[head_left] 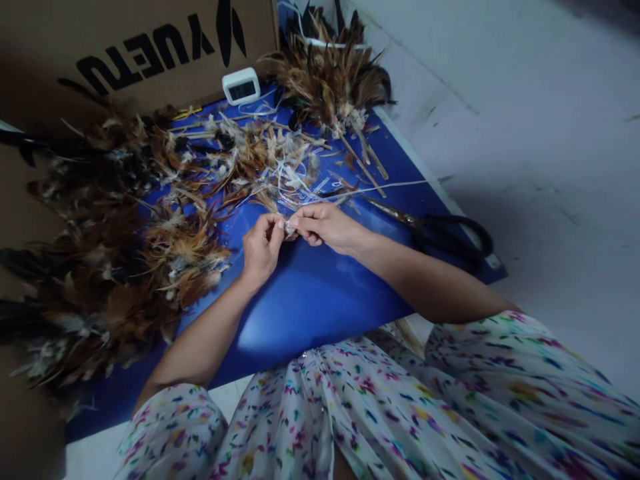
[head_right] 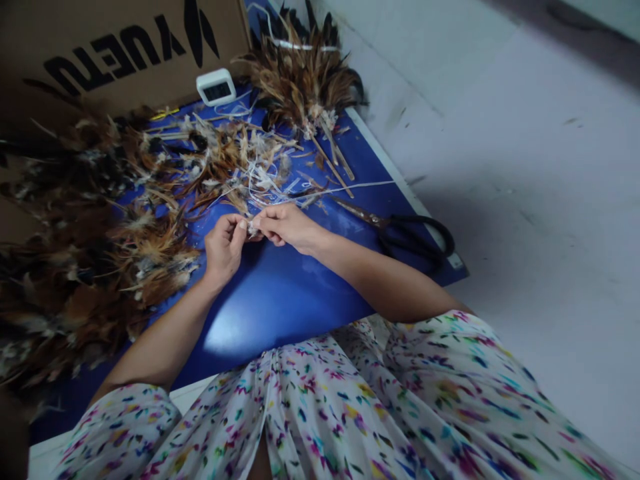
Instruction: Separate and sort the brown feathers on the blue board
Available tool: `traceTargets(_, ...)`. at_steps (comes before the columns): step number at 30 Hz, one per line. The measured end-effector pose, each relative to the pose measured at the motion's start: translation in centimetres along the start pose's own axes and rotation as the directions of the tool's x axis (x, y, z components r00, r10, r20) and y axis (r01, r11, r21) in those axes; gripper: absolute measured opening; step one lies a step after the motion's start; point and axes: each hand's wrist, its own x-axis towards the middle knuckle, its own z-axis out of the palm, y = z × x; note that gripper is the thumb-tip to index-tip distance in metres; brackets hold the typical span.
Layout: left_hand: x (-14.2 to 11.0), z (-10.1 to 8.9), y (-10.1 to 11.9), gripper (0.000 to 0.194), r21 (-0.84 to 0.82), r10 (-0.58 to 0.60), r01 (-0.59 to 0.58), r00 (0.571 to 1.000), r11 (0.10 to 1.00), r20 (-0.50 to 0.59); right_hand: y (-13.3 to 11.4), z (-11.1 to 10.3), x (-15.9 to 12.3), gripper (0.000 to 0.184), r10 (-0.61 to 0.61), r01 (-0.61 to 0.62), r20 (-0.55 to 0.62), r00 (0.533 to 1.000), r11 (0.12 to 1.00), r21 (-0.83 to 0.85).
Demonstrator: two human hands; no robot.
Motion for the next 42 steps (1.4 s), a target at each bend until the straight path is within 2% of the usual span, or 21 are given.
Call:
traceTargets(13, 0.1, -0.1, -0.1, 0.024, 0.034, 0.04, -0.04, 0.999, 0.999, 0.004, -0.1, 0.1, -0.2, 0.012, 0.023, -0.024, -0.025, 0.999, 0.999, -0.023)
traceTargets(23, 0.0, -0.2, 0.2, 0.02, 0.049, 0.043, -0.044, 0.999, 0.998, 0.02, -0.1, 0.0, -0.1, 0.014, 0.026, -0.026, 0.021, 0.999, 1.0, -0.001)
traceTargets(29, -0.1, -0.1, 0.3, 0.016, -0.039, 0.024, -0.023, 0.999, 0.999, 0.033, -0.1, 0.0, 0.0, 0.014, 0.06, -0.062, 0.028, 0.998, 0.997, 0.046)
traceTargets(37, -0.1, -0.4, 0.8, 0.015, 0.116, 0.107, -0.107, 0.994, 0.987, 0.012, -0.3, 0.3, -0.1, 0.017, 0.057, -0.057, -0.014, 0.998, 0.998, 0.039)
traceTargets(42, -0.1, -0.5, 1.0, 0.015, 0.156, 0.144, -0.142, 0.99, 0.978, -0.003, -0.3, 0.3, -0.1, 0.02, 0.05, -0.05, -0.021, 0.999, 0.998, 0.028)
